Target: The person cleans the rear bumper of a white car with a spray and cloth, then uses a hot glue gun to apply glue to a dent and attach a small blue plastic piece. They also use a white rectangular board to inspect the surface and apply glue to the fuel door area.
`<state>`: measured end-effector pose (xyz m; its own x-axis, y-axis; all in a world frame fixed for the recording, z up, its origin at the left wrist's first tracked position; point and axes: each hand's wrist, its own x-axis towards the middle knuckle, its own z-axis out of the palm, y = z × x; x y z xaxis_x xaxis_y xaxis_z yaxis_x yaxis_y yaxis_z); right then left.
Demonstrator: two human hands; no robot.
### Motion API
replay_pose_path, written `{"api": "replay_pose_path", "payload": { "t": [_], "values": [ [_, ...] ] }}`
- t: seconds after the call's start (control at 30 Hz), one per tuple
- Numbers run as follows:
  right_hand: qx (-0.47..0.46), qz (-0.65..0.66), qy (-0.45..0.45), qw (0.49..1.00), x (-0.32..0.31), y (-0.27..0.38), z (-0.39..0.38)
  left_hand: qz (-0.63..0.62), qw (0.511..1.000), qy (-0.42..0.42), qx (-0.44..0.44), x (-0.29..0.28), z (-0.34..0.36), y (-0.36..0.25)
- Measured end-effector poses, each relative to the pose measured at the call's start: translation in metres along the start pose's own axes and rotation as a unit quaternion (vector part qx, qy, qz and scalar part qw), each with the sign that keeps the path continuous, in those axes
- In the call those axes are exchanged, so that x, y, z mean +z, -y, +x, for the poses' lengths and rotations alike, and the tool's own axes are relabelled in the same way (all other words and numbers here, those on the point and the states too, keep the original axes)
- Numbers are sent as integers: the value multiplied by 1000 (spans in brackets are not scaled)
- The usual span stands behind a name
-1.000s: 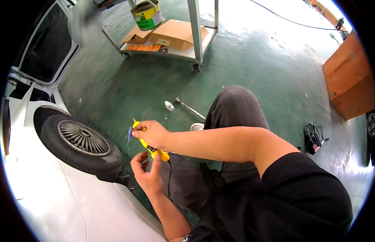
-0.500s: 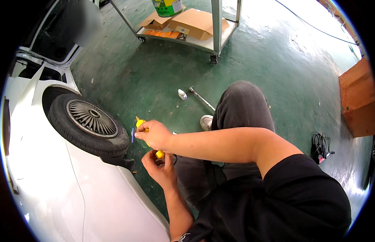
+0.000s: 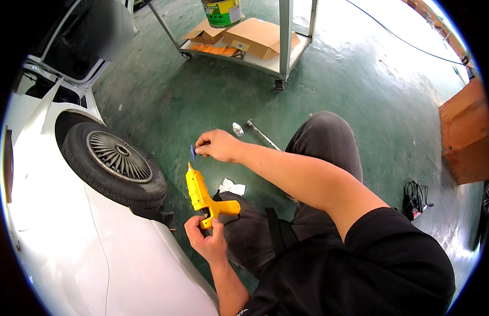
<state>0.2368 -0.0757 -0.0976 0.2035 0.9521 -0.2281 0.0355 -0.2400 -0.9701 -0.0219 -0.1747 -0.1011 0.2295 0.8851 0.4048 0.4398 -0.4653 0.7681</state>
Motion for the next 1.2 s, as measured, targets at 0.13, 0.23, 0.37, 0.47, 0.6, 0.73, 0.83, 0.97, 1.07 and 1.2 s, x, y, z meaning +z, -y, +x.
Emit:
{"api": "replay_pose_path", "payload": {
  "t": [0.13,0.23,0.37,0.47,0.6,0.73,0.83,0.97,1.07,1.2],
  "values": [
    [11,65,47,997,-7,-1,3,-9,1000,11,10,-1,-2,-1],
    [25,65,61,996,-10,-3,-1,-22,1000,15,0,-1,-2,0],
    [34,67,72,995,-9,-10,-2,-22,1000,12,13,-3,-5,5],
    [34,78,77,993,-7,-12,-2,-28,999,12,14,-3,-6,9],
    [36,84,84,992,-4,-16,-1,-48,999,12,3,-3,-9,10],
    [40,93,70,992,0,-20,-1,-74,997,29,-16,-5,-3,12],
    [52,87,66,993,-1,-20,2,-50,996,75,-20,-11,3,8],
    [60,81,33,994,-2,-23,2,-35,993,111,-28,-19,10,7],
    [110,102,-22,988,-7,-21,-8,-92,985,123,-81,-22,8,16],
    [165,102,-9,981,15,-55,-29,-231,952,96,-179,-21,5,27]
  ]
}}
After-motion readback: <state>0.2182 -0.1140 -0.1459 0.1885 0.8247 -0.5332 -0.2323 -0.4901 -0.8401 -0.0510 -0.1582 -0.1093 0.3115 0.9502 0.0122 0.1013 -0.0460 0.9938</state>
